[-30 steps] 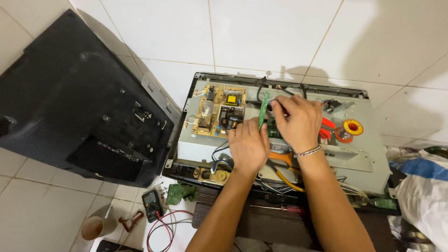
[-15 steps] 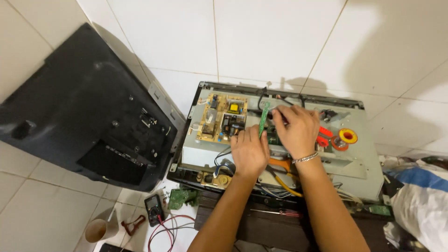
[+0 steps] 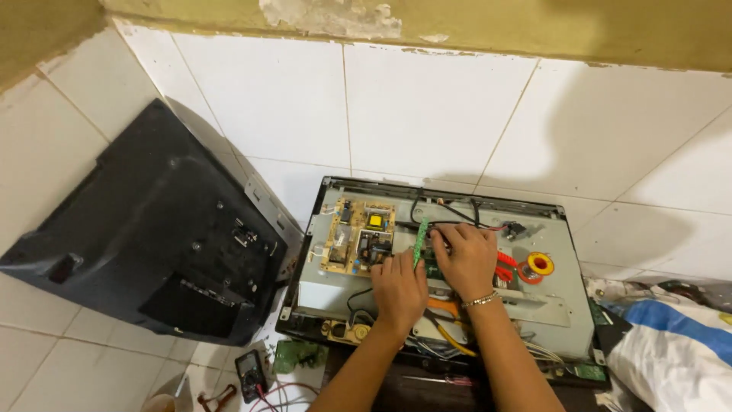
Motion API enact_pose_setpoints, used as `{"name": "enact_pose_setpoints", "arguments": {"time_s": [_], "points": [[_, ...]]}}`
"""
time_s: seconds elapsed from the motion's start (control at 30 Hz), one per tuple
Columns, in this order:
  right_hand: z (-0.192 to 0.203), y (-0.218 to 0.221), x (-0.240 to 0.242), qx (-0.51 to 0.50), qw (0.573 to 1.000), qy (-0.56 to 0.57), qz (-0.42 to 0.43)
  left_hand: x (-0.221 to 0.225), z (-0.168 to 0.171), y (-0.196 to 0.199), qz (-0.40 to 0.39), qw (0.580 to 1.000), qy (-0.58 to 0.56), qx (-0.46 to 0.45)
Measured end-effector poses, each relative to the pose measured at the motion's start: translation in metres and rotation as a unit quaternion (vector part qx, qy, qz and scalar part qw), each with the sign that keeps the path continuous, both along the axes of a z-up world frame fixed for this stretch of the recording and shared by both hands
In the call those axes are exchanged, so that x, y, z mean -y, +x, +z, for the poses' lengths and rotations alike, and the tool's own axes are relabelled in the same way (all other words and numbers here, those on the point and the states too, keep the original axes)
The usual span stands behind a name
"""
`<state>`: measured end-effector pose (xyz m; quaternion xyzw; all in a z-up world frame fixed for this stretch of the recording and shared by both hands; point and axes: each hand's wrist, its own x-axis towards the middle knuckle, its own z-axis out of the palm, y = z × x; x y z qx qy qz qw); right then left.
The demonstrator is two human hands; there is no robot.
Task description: The person repairs the internal electronics of a television lying on a low bench. They use pliers to remove and reposition components and wires, brush dust off the circuit boards, and reseat a small green circuit board into the chassis while handling the main board and cabling.
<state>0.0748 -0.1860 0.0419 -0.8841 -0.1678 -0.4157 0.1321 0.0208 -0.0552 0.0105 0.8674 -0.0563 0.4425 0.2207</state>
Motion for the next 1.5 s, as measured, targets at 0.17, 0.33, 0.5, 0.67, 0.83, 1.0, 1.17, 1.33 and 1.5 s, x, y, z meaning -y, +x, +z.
{"name": "enact_pose_setpoints", "arguments": {"time_s": [0.17, 0.33, 0.5, 0.67, 0.83, 1.0, 1.17, 1.33, 1.5], "points": [[0.002, 0.000, 0.001, -0.009, 1.000, -0.003, 0.006, 0.001, -0.006, 0.004, 0.003, 1.000, -0.002, -0.008], [-0.007, 0.001, 0.005, -0.026, 0.999, -0.010, 0.016, 0.005, -0.006, -0.003, 0.018, 0.999, -0.005, -0.043], [-0.023, 0.017, 0.013, 0.018, 0.999, -0.045, 0.018, 0.010, -0.010, -0.001, 0.011, 0.993, -0.051, -0.109], [-0.017, 0.012, 0.007, -0.013, 0.999, -0.045, 0.024, 0.010, -0.005, 0.004, -0.013, 0.970, -0.132, -0.204], [-0.019, 0.017, 0.007, -0.006, 0.999, -0.034, 0.023, 0.000, 0.016, 0.015, -0.038, 0.904, -0.177, -0.387], [-0.023, 0.019, 0.006, 0.010, 0.999, -0.046, -0.012, -0.007, 0.025, 0.021, -0.050, 0.908, -0.138, -0.392], [-0.012, 0.012, 0.001, -0.023, 0.999, -0.045, -0.015, -0.007, 0.042, 0.013, -0.075, 0.913, -0.131, -0.380], [-0.010, 0.010, 0.000, 0.006, 0.999, -0.047, 0.003, 0.007, 0.025, 0.024, -0.058, 0.927, -0.132, -0.345], [-0.008, 0.012, 0.001, 0.034, 0.998, -0.041, -0.022, 0.029, -0.010, 0.037, 0.028, 0.948, -0.091, -0.303]]}}
